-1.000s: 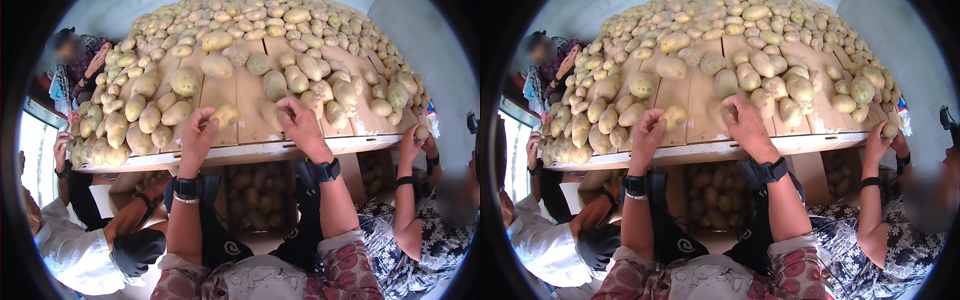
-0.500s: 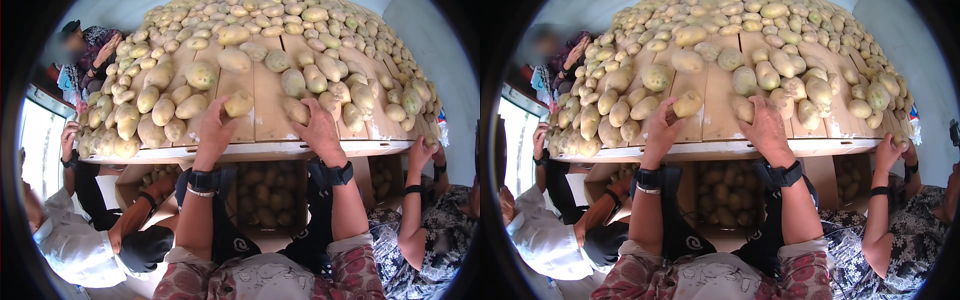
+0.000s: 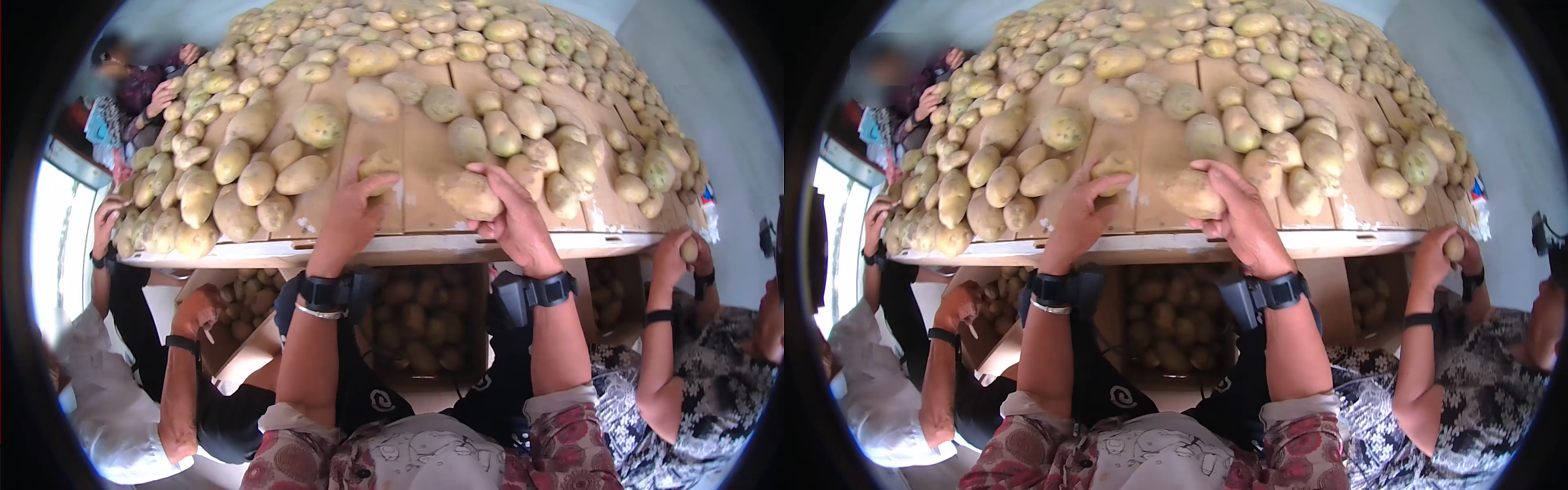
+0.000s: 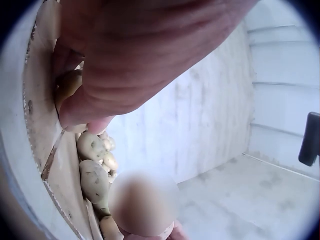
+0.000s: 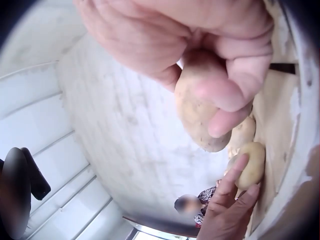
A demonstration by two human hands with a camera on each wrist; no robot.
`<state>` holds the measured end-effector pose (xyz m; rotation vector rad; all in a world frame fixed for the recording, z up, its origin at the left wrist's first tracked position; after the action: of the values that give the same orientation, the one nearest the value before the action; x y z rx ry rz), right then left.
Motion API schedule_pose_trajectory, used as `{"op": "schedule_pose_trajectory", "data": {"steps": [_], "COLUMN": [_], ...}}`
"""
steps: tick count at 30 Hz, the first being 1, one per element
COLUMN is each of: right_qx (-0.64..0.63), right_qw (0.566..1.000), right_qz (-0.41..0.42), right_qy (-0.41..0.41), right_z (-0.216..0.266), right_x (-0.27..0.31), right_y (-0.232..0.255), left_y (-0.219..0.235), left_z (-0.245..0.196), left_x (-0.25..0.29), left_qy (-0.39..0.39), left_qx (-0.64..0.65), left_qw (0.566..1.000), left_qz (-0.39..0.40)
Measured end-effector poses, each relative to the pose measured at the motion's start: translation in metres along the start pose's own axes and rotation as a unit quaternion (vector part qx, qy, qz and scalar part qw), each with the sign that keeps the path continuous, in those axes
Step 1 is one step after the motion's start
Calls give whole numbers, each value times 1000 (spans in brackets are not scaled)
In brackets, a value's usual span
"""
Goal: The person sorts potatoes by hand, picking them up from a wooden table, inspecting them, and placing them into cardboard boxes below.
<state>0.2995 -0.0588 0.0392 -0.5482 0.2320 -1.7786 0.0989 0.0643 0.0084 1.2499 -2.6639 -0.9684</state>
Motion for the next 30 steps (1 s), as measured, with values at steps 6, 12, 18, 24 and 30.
{"op": "schedule_pose_trajectory", "data": {"steps": [6,12,18,24,30], "right_qx": [20,23,-32,20,76], "right_qw": [999,1000,999,999,997], "right_qz": [21,12,0,-21,-24], "right_qy": [29,11,41,27,19], "right_z": [-7,-10,-22,-22,-20], "right_x": [-4,-10,-22,-22,-23], "right_y": [1,3,-3,-8,-5], "left_y": [-5,5,4,3,11], "left_z": [-1,11,16,9,-5], "left_x": [-2,4,5,2,7], "left_qy": [13,74,66,47,25], "left_qx": [-25,58,71,125,51], "left_qw": [996,978,965,980,995], "left_qz": [-81,-186,-245,-148,-80]}}
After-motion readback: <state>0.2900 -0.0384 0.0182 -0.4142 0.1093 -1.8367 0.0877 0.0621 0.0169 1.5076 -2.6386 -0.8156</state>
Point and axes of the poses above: each hand's wrist, its own x-axis away from the middle knuckle, its own y-axis out of the back of the hand, z = x × y, the point moved 1 cm from there along -x, towards the middle knuckle, and after that the axes turned 1 degree about z, right-handed, at the moved point
